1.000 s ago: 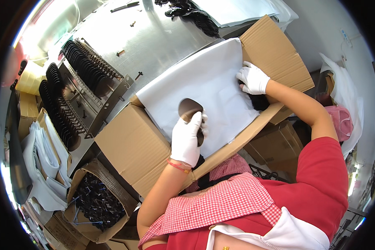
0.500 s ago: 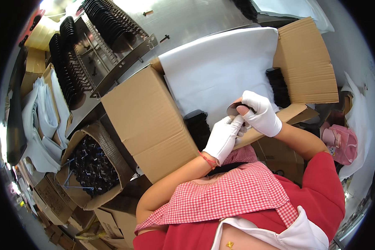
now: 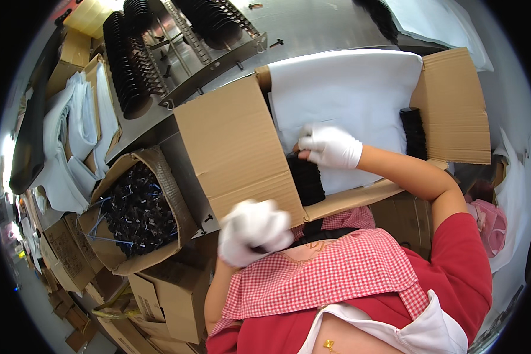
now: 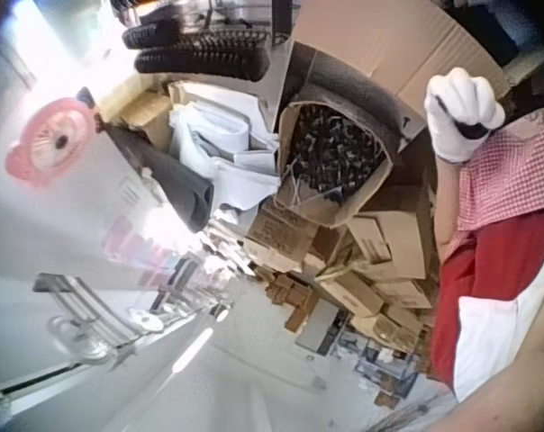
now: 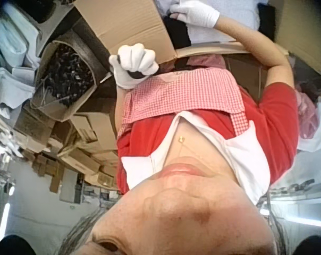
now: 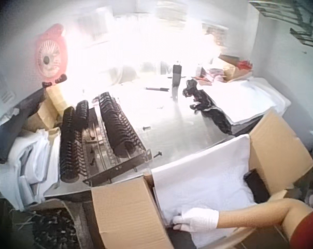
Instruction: The person repeatedly picks up small black components and inserts them into slots on a metal rack, then places the filled rack onto a larger metal shelving unit. The person also moves a cardboard box and handles a white foam sheet during the process.
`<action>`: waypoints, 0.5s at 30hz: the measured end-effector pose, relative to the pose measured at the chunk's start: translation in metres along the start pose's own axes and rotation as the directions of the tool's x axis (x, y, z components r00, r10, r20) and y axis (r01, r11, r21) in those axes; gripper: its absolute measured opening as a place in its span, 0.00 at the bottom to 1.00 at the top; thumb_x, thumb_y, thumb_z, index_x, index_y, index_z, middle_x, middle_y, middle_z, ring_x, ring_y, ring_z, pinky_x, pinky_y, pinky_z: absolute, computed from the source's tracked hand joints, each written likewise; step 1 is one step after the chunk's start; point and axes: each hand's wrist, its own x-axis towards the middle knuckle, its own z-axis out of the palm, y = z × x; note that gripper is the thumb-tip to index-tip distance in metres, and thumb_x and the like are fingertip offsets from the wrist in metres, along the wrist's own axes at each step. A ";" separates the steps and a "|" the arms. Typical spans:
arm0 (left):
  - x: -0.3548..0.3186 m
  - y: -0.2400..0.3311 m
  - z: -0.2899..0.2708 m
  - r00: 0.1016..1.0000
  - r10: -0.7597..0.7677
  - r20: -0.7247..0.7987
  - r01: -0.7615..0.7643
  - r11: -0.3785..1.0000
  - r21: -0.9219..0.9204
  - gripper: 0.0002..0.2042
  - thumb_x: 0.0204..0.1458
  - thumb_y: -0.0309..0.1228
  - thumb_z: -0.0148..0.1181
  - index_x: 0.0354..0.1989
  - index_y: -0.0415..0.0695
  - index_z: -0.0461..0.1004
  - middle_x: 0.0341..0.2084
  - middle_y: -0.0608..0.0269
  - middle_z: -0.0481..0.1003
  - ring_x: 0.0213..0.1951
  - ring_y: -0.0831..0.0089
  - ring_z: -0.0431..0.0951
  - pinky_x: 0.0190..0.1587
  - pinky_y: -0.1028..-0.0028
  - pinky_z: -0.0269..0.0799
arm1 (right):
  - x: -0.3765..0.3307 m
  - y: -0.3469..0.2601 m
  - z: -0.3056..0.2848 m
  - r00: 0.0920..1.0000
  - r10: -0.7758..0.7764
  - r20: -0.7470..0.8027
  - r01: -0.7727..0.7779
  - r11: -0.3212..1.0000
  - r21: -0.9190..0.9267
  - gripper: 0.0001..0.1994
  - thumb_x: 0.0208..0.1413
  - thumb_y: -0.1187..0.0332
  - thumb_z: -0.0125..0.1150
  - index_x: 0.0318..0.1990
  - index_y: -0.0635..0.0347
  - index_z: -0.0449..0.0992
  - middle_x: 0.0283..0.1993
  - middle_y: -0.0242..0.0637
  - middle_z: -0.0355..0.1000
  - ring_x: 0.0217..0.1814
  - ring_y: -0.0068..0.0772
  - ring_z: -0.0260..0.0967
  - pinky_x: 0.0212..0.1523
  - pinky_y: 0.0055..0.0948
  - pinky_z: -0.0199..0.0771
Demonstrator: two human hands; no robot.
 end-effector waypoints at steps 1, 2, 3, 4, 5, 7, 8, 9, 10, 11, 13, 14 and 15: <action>-0.009 0.019 0.000 0.965 0.133 0.228 -0.126 0.991 -0.047 0.19 0.62 0.49 0.56 0.25 0.48 0.70 0.25 0.71 0.66 0.33 0.73 0.65 0.28 0.75 0.61 | 0.000 -0.001 0.005 0.993 0.013 0.114 -0.010 1.000 -0.028 0.13 0.58 0.57 0.60 0.42 0.55 0.77 0.42 0.44 0.72 0.41 0.53 0.71 0.41 0.46 0.74; -0.029 0.040 0.012 0.949 0.207 0.236 -0.193 0.978 -0.081 0.16 0.61 0.46 0.58 0.27 0.48 0.72 0.27 0.72 0.69 0.31 0.77 0.67 0.30 0.77 0.62 | -0.003 0.000 0.010 0.994 0.026 0.106 -0.025 1.000 -0.016 0.15 0.59 0.55 0.58 0.44 0.56 0.76 0.43 0.46 0.71 0.43 0.54 0.70 0.43 0.47 0.73; -0.045 0.053 0.021 0.882 0.398 0.252 -0.362 0.915 -0.178 0.12 0.59 0.36 0.58 0.24 0.47 0.71 0.30 0.69 0.70 0.29 0.77 0.66 0.27 0.77 0.63 | -0.006 0.003 0.016 0.994 0.035 0.101 -0.035 0.999 -0.011 0.18 0.60 0.52 0.56 0.46 0.57 0.75 0.44 0.47 0.71 0.44 0.56 0.70 0.45 0.48 0.72; -0.059 0.063 0.027 0.768 0.555 0.320 -0.474 0.828 -0.299 0.05 0.57 0.31 0.58 0.29 0.47 0.73 0.30 0.65 0.70 0.26 0.80 0.66 0.24 0.80 0.61 | -0.006 0.004 0.020 0.994 0.029 0.105 -0.027 0.999 -0.016 0.20 0.60 0.50 0.55 0.47 0.58 0.74 0.45 0.48 0.70 0.44 0.58 0.70 0.45 0.48 0.72; -0.077 0.075 0.034 0.723 0.619 0.307 -0.520 0.780 -0.349 0.05 0.53 0.25 0.59 0.37 0.46 0.72 0.31 0.63 0.70 0.24 0.82 0.66 0.21 0.83 0.57 | -0.005 0.005 0.023 0.994 0.015 0.109 -0.012 1.000 -0.021 0.22 0.59 0.49 0.55 0.48 0.59 0.74 0.46 0.50 0.70 0.45 0.59 0.69 0.45 0.49 0.72; -0.093 0.079 0.044 0.621 0.750 0.226 -0.673 0.659 -0.336 0.12 0.49 0.21 0.58 0.42 0.46 0.70 0.32 0.66 0.71 0.25 0.82 0.66 0.19 0.84 0.56 | -0.001 0.005 0.023 0.989 0.007 0.145 -0.001 0.999 -0.036 0.25 0.59 0.46 0.54 0.48 0.60 0.73 0.46 0.51 0.69 0.45 0.61 0.69 0.45 0.49 0.72; -0.090 0.085 0.041 0.601 0.746 0.287 -0.657 0.665 -0.355 0.15 0.47 0.20 0.58 0.44 0.47 0.70 0.33 0.69 0.71 0.24 0.83 0.65 0.20 0.84 0.57 | 0.001 0.004 0.022 0.984 0.013 0.178 -0.005 0.999 -0.047 0.26 0.59 0.45 0.54 0.49 0.61 0.73 0.46 0.51 0.69 0.45 0.61 0.69 0.45 0.50 0.72; -0.086 0.085 0.041 0.648 0.731 0.213 -0.664 0.679 -0.313 0.14 0.50 0.22 0.60 0.46 0.47 0.71 0.34 0.70 0.70 0.25 0.84 0.64 0.21 0.83 0.59 | 0.003 0.003 0.020 0.978 0.023 0.207 -0.011 0.998 -0.058 0.27 0.59 0.44 0.53 0.49 0.62 0.72 0.46 0.52 0.69 0.45 0.61 0.68 0.45 0.50 0.71; -0.076 0.087 0.038 0.712 0.683 0.164 -0.654 0.729 -0.201 0.15 0.53 0.24 0.60 0.49 0.44 0.70 0.36 0.70 0.71 0.26 0.84 0.66 0.22 0.83 0.60 | 0.006 0.000 0.012 0.973 -0.013 0.229 0.035 0.995 -0.091 0.30 0.57 0.41 0.55 0.50 0.63 0.71 0.45 0.51 0.70 0.44 0.60 0.70 0.43 0.50 0.73; -0.063 0.090 0.033 0.764 0.637 0.104 -0.630 0.771 -0.092 0.16 0.57 0.26 0.60 0.53 0.42 0.68 0.39 0.70 0.72 0.28 0.84 0.67 0.24 0.83 0.61 | 0.013 -0.010 0.000 0.947 0.023 0.321 0.037 0.983 -0.179 0.31 0.57 0.40 0.55 0.49 0.63 0.72 0.43 0.50 0.71 0.43 0.60 0.71 0.43 0.50 0.73; -0.026 0.095 0.037 0.765 0.613 -0.200 -0.553 0.783 0.284 0.15 0.57 0.23 0.58 0.54 0.43 0.71 0.41 0.71 0.74 0.27 0.84 0.67 0.28 0.80 0.66 | 0.028 -0.036 -0.037 0.871 0.127 0.475 0.058 0.933 -0.355 0.31 0.56 0.39 0.56 0.46 0.63 0.74 0.39 0.49 0.73 0.42 0.59 0.72 0.42 0.49 0.75; -0.002 0.092 0.036 0.733 0.646 -0.213 -0.361 0.636 0.682 0.16 0.58 0.22 0.56 0.55 0.44 0.71 0.43 0.71 0.74 0.28 0.84 0.68 0.29 0.80 0.67 | 0.050 -0.048 -0.060 0.748 0.284 0.599 0.023 0.892 -0.452 0.30 0.55 0.39 0.58 0.41 0.63 0.76 0.32 0.48 0.74 0.40 0.56 0.74 0.41 0.47 0.76; 0.019 0.089 0.038 0.682 0.701 -0.207 -0.082 0.355 0.931 0.18 0.58 0.21 0.55 0.57 0.45 0.71 0.44 0.70 0.74 0.29 0.83 0.69 0.31 0.80 0.68 | 0.069 -0.060 -0.085 0.808 0.172 0.564 0.026 0.945 -0.326 0.25 0.56 0.43 0.59 0.37 0.62 0.78 0.33 0.48 0.75 0.42 0.53 0.74 0.42 0.45 0.76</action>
